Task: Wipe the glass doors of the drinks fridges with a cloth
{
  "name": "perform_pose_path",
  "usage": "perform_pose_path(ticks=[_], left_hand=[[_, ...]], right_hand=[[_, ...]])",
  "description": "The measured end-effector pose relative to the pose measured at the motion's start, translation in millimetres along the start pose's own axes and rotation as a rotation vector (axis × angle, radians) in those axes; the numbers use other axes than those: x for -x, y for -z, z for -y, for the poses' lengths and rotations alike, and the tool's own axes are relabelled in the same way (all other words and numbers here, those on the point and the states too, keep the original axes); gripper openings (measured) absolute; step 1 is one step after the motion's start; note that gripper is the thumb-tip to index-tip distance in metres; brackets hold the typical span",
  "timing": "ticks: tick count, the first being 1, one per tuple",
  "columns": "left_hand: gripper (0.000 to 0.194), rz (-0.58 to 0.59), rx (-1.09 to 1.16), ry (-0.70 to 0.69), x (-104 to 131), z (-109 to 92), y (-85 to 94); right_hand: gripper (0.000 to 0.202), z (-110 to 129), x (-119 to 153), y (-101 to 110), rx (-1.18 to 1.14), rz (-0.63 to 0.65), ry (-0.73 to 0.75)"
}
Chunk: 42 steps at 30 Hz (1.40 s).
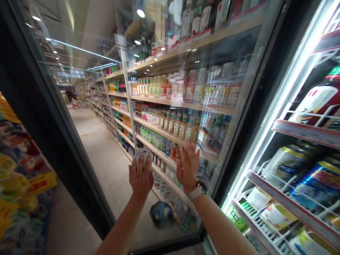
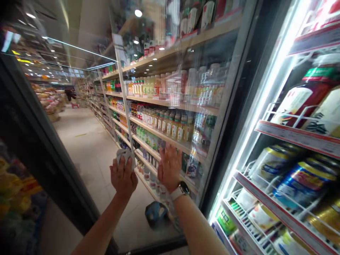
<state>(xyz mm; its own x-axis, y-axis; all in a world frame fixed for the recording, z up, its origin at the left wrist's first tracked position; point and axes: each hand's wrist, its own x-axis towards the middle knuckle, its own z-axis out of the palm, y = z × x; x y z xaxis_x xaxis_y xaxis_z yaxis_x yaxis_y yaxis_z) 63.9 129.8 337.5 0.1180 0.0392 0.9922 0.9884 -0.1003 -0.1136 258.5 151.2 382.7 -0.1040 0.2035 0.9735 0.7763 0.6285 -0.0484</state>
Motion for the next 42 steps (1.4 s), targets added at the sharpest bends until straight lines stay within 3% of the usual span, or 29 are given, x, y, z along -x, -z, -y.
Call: perform_pose_path(ticks=[4,8,12,14,17,21,24,26,28,30,33,35,38,42], left_hand=[[0.059,-0.010,0.044,0.040,-14,-10,-2.1],[0.058,0.024,0.131,0.090,-39,-40,-12.7],[0.049,0.084,0.210,-0.032,-57,-74,-32.7],[0.046,0.077,0.188,-0.078,-57,-79,-38.4],[0.047,0.054,0.134,-0.091,-42,-62,-34.7],[0.050,0.069,0.081,-0.060,-9,-5,-12.0],[0.054,0.051,0.056,0.106,3,30,4.1],[0.058,0.007,0.055,0.255,1,33,7.1],[0.060,-0.036,0.067,0.343,-4,16,2.4],[0.061,-0.031,0.078,0.297,-8,-14,-7.4],[0.057,0.086,0.105,0.000,-5,-57,-20.9],[0.052,0.150,0.111,-0.150,-2,-68,-23.1],[0.053,0.150,0.068,-0.179,-1,-44,-13.1],[0.063,0.048,-0.024,0.011,-6,24,14.4]], right_hand=[[0.063,-16,0,-19,0.132,-0.022,-0.013],[0.061,-18,4,-34,0.152,-0.029,-0.014],[0.059,-23,7,-38,0.156,-0.077,0.019],[0.059,-24,7,-38,0.150,-0.086,0.030],[0.058,-24,6,-36,0.154,-0.058,0.016],[0.058,-21,4,-33,0.172,-0.062,0.005],[0.060,-18,5,-33,0.147,-0.072,-0.003],[0.060,-17,5,-33,0.138,-0.085,-0.002],[0.060,-16,6,-34,0.146,-0.086,-0.006],[0.060,-16,7,-34,0.157,-0.072,-0.016],[0.061,-18,8,-35,0.164,-0.063,-0.009],[0.061,-20,8,-35,0.162,-0.070,0.012],[0.061,-22,9,-34,0.164,-0.079,0.028],[0.062,-19,9,-32,0.157,-0.091,0.019]])
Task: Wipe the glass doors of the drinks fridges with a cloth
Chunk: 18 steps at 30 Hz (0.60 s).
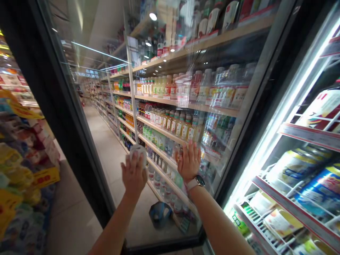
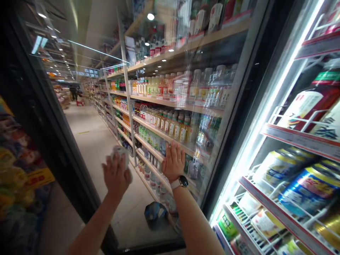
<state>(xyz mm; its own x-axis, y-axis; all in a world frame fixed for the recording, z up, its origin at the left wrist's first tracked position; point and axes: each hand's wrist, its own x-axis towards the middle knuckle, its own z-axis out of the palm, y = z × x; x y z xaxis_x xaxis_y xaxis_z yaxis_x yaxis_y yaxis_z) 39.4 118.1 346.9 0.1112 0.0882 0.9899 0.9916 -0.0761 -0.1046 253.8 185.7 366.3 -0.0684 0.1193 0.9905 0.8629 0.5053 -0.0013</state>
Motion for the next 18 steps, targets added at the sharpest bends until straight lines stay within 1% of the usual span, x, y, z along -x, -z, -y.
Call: perform_pose_path(ticks=[1,2,3,4,5,7,8,9,11,12,13,14,15,16,18], left_hand=[[0.063,-0.018,-0.002,0.076,-1,13,5.4],[0.063,-0.033,0.003,0.150,-2,21,9.1],[0.063,-0.046,0.012,0.218,-3,24,10.8],[0.063,-0.059,0.022,0.273,-4,21,10.5],[0.063,-0.070,0.034,0.313,-5,12,8.4],[0.064,-0.069,0.061,0.330,-5,-17,0.3],[0.064,-0.046,0.080,0.302,-5,-34,-4.5],[0.064,-0.012,0.100,0.246,-4,-52,-8.9],[0.064,0.072,0.139,0.073,-1,-81,-15.2],[0.062,0.107,0.153,-0.013,0,-90,-16.7],[0.061,0.130,0.159,-0.084,1,-95,-16.8],[0.059,0.141,0.154,-0.129,2,-95,-15.6],[0.058,0.140,0.133,-0.145,2,-90,-13.2],[0.057,0.125,0.097,-0.139,2,-80,-9.6],[0.057,0.073,0.013,-0.085,-1,-52,0.3]], right_hand=[[0.063,1,0,1,-0.006,-0.002,-0.004],[0.063,2,0,1,-0.012,-0.002,-0.008],[0.063,3,0,2,-0.017,-0.004,-0.011],[0.064,4,0,2,-0.022,-0.009,-0.011],[0.064,4,-1,3,-0.027,-0.014,-0.008],[0.064,4,-1,3,-0.029,-0.029,-0.001],[0.064,3,-1,4,-0.023,-0.034,0.004],[0.064,2,-1,4,-0.013,-0.034,0.010],[0.064,0,-1,4,0.014,-0.025,0.020],[0.063,-1,0,5,0.024,-0.020,0.021],[0.063,-2,0,5,0.028,-0.014,0.021],[0.063,-3,0,5,0.027,-0.008,0.019],[0.063,-4,1,6,0.022,-0.001,0.017],[0.063,-4,1,6,0.014,0.003,0.013],[0.064,-3,1,8,-0.005,0.003,0.010]])
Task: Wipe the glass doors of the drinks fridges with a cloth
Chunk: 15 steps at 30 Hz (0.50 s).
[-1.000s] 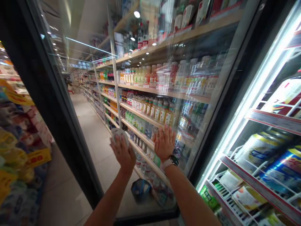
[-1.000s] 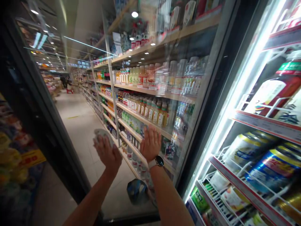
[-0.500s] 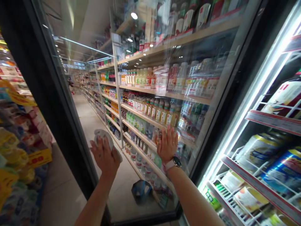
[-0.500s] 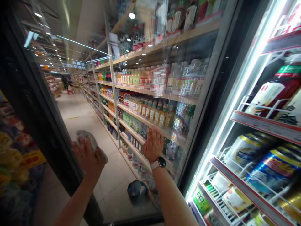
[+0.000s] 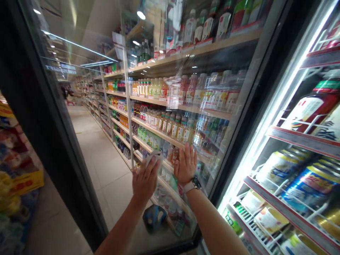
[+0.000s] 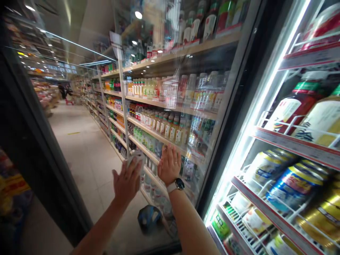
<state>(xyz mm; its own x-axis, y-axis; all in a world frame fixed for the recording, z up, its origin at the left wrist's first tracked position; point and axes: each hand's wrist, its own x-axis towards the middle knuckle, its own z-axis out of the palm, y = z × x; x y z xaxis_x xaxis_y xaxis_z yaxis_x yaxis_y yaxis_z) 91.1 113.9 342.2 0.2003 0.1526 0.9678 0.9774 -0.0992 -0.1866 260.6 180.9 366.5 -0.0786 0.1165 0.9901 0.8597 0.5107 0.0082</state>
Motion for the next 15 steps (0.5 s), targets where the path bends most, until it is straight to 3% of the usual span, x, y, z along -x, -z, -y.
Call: perform_pose_path(ticks=[3,6,8,10,15], left_hand=[[0.061,-0.096,-0.050,0.147,0,47,17.4],[0.065,-0.149,-0.009,0.326,-3,68,25.3],[0.066,-0.169,0.034,0.404,-7,57,20.9],[0.067,-0.171,0.064,0.412,-11,31,10.0],[0.065,-0.056,0.117,0.122,-17,-41,-18.9]], right_hand=[[0.064,2,0,1,-0.013,-0.013,-0.006],[0.064,5,0,2,-0.015,-0.012,-0.013],[0.065,6,0,2,-0.016,-0.009,-0.023],[0.065,6,0,2,-0.016,-0.002,-0.032],[0.064,6,-1,2,0.003,-0.015,-0.017]])
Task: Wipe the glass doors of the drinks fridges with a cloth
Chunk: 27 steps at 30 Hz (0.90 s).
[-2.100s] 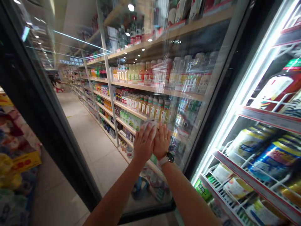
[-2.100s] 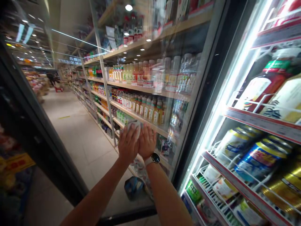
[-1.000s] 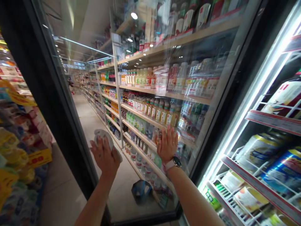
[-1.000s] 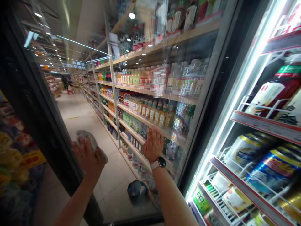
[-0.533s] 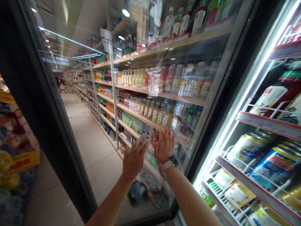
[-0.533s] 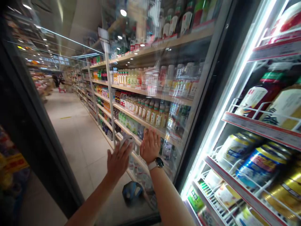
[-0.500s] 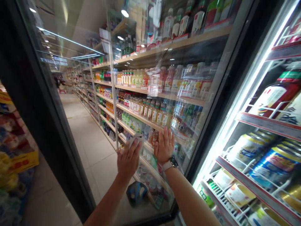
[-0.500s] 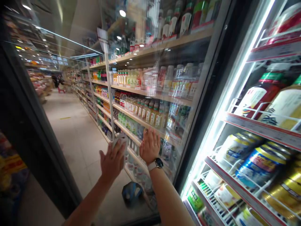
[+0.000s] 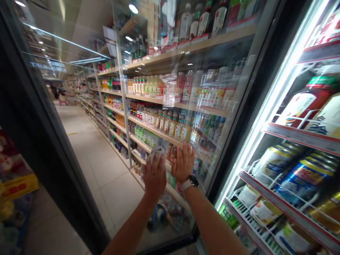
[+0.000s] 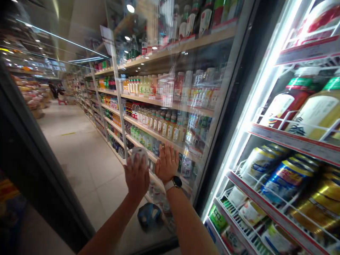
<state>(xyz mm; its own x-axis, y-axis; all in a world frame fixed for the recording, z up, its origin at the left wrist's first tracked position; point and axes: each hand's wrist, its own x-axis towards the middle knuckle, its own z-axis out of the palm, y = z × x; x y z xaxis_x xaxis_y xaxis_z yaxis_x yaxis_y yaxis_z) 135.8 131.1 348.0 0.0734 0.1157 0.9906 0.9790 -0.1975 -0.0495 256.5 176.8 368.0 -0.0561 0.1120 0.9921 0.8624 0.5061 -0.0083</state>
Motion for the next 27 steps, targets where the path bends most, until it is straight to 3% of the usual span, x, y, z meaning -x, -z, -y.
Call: perform_pose_path(ticks=[3,6,10,13,15,18,23,25,27], left_hand=[[0.058,0.042,0.008,-0.154,1,-9,-3.8],[0.057,0.045,-0.046,-0.185,-1,16,8.6],[0.064,-0.056,-0.093,0.017,-6,70,35.0],[0.066,-0.128,-0.063,0.165,-11,88,44.1],[0.065,-0.143,-0.026,0.215,-14,81,39.8],[0.063,-0.129,-0.001,0.206,-14,50,21.9],[0.058,-0.012,0.033,-0.044,-7,0,-5.4],[0.052,0.037,0.038,-0.149,-4,-4,-7.6],[0.047,0.074,0.039,-0.205,-3,5,-4.3]], right_hand=[[0.064,-1,-1,-1,0.004,-0.007,0.013],[0.064,-2,0,-2,-0.004,0.007,0.005],[0.065,-1,1,-2,-0.007,0.013,0.003],[0.065,1,1,-1,-0.006,0.041,-0.012],[0.063,2,0,-1,0.002,0.030,-0.005],[0.061,2,-2,-1,0.015,-0.003,0.012],[0.060,0,-2,-5,0.047,-0.017,0.009],[0.060,-1,-2,-6,0.049,-0.029,0.016],[0.060,-2,-1,-7,0.047,-0.027,0.018]])
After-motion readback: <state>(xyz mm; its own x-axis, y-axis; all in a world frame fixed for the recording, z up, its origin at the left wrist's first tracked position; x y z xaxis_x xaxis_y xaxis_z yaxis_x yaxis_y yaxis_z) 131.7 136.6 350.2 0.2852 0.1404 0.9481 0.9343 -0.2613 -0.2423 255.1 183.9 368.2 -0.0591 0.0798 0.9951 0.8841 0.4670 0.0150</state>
